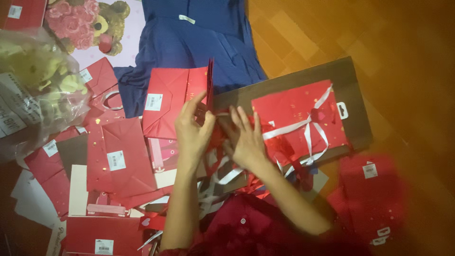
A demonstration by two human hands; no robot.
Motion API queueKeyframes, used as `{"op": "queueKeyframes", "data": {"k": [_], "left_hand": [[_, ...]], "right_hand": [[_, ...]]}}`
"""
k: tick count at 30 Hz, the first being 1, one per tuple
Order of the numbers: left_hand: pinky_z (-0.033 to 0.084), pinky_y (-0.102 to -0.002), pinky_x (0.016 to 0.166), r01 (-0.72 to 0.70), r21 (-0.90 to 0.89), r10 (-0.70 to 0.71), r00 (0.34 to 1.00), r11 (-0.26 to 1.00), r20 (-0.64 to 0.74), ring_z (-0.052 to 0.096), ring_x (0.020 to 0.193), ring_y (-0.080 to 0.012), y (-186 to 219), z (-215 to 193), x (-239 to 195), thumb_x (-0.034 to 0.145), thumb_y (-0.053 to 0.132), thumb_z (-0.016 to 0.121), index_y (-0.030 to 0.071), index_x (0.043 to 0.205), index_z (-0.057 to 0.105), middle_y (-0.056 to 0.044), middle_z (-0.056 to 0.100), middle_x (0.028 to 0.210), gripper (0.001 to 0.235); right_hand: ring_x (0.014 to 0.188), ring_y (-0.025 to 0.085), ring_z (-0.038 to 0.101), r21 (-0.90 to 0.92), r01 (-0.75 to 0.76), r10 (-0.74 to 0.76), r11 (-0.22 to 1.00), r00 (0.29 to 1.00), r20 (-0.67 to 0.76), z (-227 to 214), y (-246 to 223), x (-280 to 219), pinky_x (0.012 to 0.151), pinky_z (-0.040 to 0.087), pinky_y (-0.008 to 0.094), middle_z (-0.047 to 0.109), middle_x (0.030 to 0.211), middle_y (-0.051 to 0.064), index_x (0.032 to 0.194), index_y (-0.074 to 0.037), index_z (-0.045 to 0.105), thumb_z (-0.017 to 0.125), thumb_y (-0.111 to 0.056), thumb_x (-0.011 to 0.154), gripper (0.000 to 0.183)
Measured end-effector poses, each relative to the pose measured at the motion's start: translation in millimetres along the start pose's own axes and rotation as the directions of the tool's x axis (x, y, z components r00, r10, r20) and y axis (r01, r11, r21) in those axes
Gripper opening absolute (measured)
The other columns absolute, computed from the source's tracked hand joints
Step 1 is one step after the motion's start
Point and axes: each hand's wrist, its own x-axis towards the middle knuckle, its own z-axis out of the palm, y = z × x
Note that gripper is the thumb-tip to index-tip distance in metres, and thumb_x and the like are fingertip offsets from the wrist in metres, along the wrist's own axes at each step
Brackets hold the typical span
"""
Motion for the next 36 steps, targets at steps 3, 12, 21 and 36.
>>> {"op": "queueKeyframes", "data": {"k": [3,12,21,36], "left_hand": [[0.055,-0.029,0.074,-0.024,-0.021,0.024,1.0,0.999,-0.001,0.067,0.083,-0.0127,-8.2,1.1,-0.9,0.089,0.003,0.065,0.007,0.135,0.066,-0.007,0.068,0.096,0.046],[0.055,-0.029,0.075,0.082,-0.173,-0.085,0.996,0.982,-0.012,0.065,0.083,-0.0133,-38.6,47.5,-6.8,0.092,0.008,0.067,0.004,0.135,0.064,-0.006,0.068,0.095,0.043],[0.057,-0.029,0.071,0.095,-0.145,-0.084,0.994,0.985,0.074,0.067,0.081,-0.014,-25.2,51.0,-9.6,0.096,0.014,0.07,0.004,0.139,0.06,-0.009,0.068,0.1,0.046],[0.056,-0.03,0.072,0.095,-0.159,-0.09,0.995,0.983,0.042,0.068,0.081,-0.0142,-28.0,48.6,-11.5,0.099,0.011,0.064,0.002,0.13,0.066,-0.009,0.07,0.096,0.032]], "right_hand": [[0.155,0.037,0.018,0.083,0.007,0.002,0.997,0.994,-0.112,-2.2,16.6,13.1,0.12,0.012,0.067,0.023,0.167,0.021,0.153,-0.016,0.048,0.06,-0.049,0.096,0.067],[0.15,0.036,0.032,0.255,-0.007,0.063,0.967,0.975,-0.213,-14.2,42.2,14.8,0.121,0.019,0.063,0.037,0.16,0.017,0.14,-0.013,0.063,0.071,-0.031,0.082,0.062],[0.113,0.028,0.066,0.635,-0.017,0.403,0.772,0.787,-0.468,-18.7,62.1,28.7,0.1,0.052,0.04,0.069,0.117,0.012,0.114,-0.001,0.07,0.06,0.0,0.099,0.018],[0.083,0.023,0.06,0.327,-0.125,0.286,0.937,0.813,-0.507,-1.0,70.0,47.2,0.089,0.042,0.044,0.063,0.081,0.003,0.098,-0.011,0.075,0.077,-0.01,0.092,0.007]]}}
